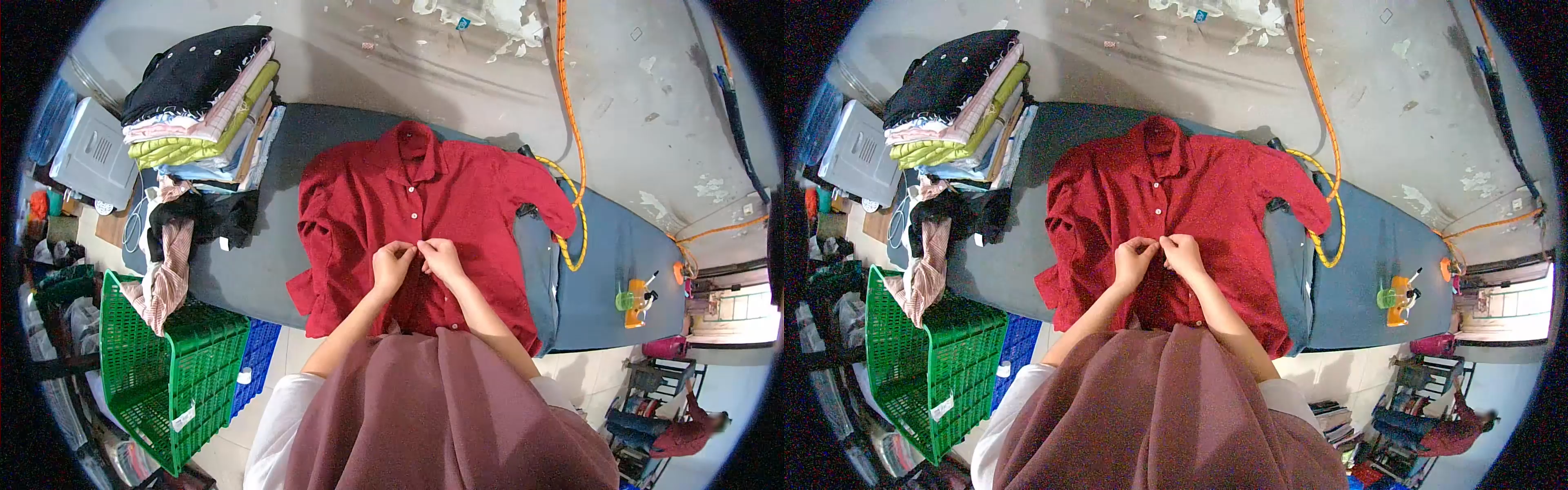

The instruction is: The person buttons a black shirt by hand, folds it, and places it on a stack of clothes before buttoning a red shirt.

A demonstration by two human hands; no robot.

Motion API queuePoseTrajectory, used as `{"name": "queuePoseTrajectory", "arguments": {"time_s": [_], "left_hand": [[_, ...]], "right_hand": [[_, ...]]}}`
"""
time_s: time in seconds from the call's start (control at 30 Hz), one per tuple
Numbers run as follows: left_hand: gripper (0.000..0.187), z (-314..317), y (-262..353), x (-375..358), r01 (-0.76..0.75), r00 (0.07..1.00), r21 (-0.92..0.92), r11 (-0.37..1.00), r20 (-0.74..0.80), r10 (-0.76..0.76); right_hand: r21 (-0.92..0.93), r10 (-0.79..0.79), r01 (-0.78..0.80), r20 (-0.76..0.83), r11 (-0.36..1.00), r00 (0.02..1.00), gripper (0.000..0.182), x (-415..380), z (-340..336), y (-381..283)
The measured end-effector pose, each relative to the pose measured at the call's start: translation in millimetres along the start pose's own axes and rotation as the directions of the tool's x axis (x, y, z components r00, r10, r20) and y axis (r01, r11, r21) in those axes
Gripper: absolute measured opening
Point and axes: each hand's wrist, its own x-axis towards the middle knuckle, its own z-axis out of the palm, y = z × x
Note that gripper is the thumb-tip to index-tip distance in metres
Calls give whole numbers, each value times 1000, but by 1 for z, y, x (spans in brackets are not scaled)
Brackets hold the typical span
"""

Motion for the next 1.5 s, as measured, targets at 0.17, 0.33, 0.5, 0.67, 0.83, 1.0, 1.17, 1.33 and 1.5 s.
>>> {"name": "queuePoseTrajectory", "arguments": {"time_s": [0.17,0.33,0.5,0.67,0.83,1.0,1.17,1.33,1.5], "left_hand": [[15,1,4,-3,-229,970,205,952,-29,240],[17,3,7,-4,-271,957,177,946,-54,284],[18,-2,8,8,-59,996,67,996,68,55],[13,-3,-3,15,-444,896,397,803,192,401],[8,-1,-11,8,-572,818,384,725,196,541],[8,6,-13,8,-457,889,236,858,88,450],[9,0,-10,24,-205,954,-21,978,219,205],[8,-5,-2,20,-589,807,290,754,264,528],[9,2,-13,27,-305,929,28,952,229,291]], "right_hand": [[-39,-51,47,-89,998,995,25,-2,5,5],[-261,-176,120,-205,958,963,23,13,12,28],[-416,-233,123,-225,901,946,19,-6,12,0],[-342,-182,102,-213,934,960,19,4,13,15],[207,188,-155,-153,966,970,21,-1,14,3],[315,232,-184,-122,931,965,18,-1,14,10],[378,294,-253,-52,890,955,18,-1,7,1],[380,351,-301,-69,874,934,17,-4,8,-3],[566,430,-376,42,733,902,13,5,5,9]]}}
